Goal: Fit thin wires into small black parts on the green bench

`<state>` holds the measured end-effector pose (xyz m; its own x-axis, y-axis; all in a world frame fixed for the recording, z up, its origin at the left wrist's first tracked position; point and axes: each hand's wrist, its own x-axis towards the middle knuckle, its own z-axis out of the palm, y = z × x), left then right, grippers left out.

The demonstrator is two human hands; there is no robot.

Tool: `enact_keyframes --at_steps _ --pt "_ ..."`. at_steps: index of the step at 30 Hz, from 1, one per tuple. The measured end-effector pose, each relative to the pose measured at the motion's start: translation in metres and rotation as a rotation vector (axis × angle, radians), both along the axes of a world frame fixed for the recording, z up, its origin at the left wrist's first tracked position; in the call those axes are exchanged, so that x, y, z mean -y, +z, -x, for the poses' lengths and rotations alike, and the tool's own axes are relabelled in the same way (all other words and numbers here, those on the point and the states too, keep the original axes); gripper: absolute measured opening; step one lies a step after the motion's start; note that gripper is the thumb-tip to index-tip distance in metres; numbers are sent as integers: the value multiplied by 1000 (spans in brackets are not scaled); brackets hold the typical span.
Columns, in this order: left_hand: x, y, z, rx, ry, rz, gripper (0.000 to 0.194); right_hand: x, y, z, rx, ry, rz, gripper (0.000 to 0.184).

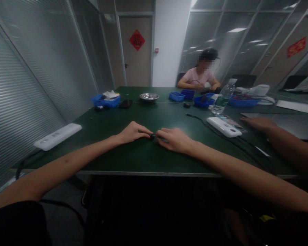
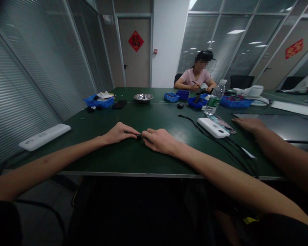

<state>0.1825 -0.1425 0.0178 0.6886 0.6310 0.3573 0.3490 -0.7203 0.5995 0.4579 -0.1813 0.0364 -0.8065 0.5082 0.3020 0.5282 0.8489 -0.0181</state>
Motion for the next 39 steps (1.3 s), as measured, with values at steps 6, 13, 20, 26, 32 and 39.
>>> enact_keyframes --at_steps 6,13,20,26,32,39 --pt "0 1 -1 -3 -59 -7 27 -4 -7 3 -34 2 26 23" --pt "-5 0 -4 2 -51 57 26 -9 -12 6 -80 -31 42 20" --pt "-7 0 -4 5 -44 97 31 -4 -3 -4 -109 -15 76 19" --pt "-4 1 -3 24 16 142 30 -3 -3 -8 -128 5 112 19" --pt "-6 -3 -2 67 3 105 25 -4 -6 -4 -122 18 151 20" --pt "-10 -7 -1 96 -5 136 26 -10 -14 2 -184 33 171 19"
